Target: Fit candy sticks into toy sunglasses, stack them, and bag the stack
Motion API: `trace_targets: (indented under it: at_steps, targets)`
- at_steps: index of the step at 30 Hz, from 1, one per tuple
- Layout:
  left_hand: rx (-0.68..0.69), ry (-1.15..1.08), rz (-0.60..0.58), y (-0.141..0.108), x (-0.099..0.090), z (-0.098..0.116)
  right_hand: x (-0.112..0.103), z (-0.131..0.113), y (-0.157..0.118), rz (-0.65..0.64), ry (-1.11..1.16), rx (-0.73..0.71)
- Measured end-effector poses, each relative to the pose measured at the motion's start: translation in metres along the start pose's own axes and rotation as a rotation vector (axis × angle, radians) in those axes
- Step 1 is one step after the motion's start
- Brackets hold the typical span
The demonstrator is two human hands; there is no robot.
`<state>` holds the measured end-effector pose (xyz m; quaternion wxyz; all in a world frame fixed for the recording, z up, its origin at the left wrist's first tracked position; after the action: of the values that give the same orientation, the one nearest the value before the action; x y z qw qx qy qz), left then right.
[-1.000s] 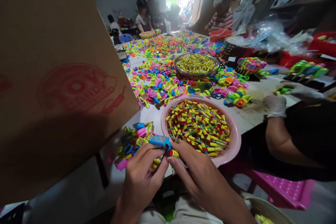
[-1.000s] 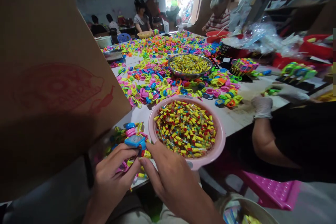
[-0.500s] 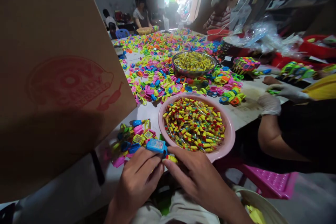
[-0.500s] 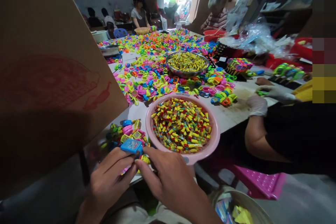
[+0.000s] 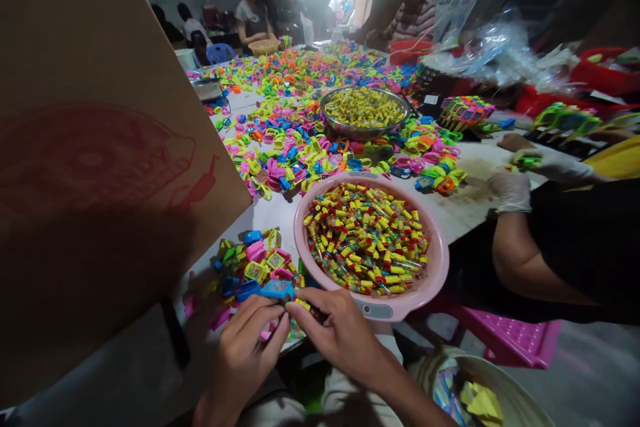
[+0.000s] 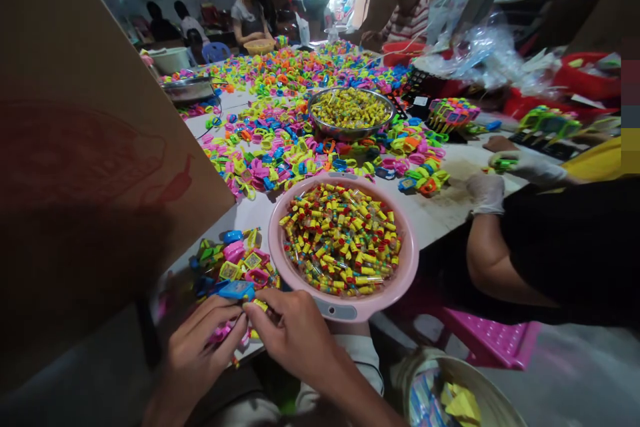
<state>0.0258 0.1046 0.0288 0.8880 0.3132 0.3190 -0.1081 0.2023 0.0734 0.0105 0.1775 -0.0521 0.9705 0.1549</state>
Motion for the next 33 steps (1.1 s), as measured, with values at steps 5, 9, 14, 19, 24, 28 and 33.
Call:
trace_targets:
  at_steps: [5,9,14,19,24,28,33]
  targets:
    - [-0.024,0.163,0.024,0.006,-0.003,-0.039,-0.033,0.018,0.016,-0.023,-0.269,0.058]
    - [-0.067,0.316,0.065,0.01,-0.011,-0.076,-0.057,0.049,0.031,-0.31,-0.754,0.126]
    - [-0.029,0.312,-0.069,0.054,-0.003,-0.089,-0.051,0.065,0.045,-0.515,-0.973,0.23]
    - [-0.298,0.465,-0.383,0.155,0.05,-0.141,-0.043,0.07,0.047,-0.5,-1.035,0.283]
    - [-0.329,0.638,-0.469,0.224,0.088,-0.204,-0.04,0.086,0.04,-0.395,-1.092,0.153]
    - [-0.358,0.741,-0.475,0.23,0.097,-0.227,-0.04,0.089,0.039,-0.294,-1.022,0.084]
    - [-0.439,0.769,-0.483,0.219,0.103,-0.237,-0.042,0.083,0.042,-0.075,-0.894,-0.011]
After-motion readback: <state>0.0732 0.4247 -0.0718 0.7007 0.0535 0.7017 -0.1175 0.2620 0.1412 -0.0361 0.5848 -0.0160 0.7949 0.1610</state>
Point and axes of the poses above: each hand's wrist, its own y-axis towards the middle knuckle, its own x-axis out of the palm, z = x × y, the point moved 3 cm from there along y, towards the middle knuckle, and after that the axes turned 12 degrees about -x, right-handed, at the moved point
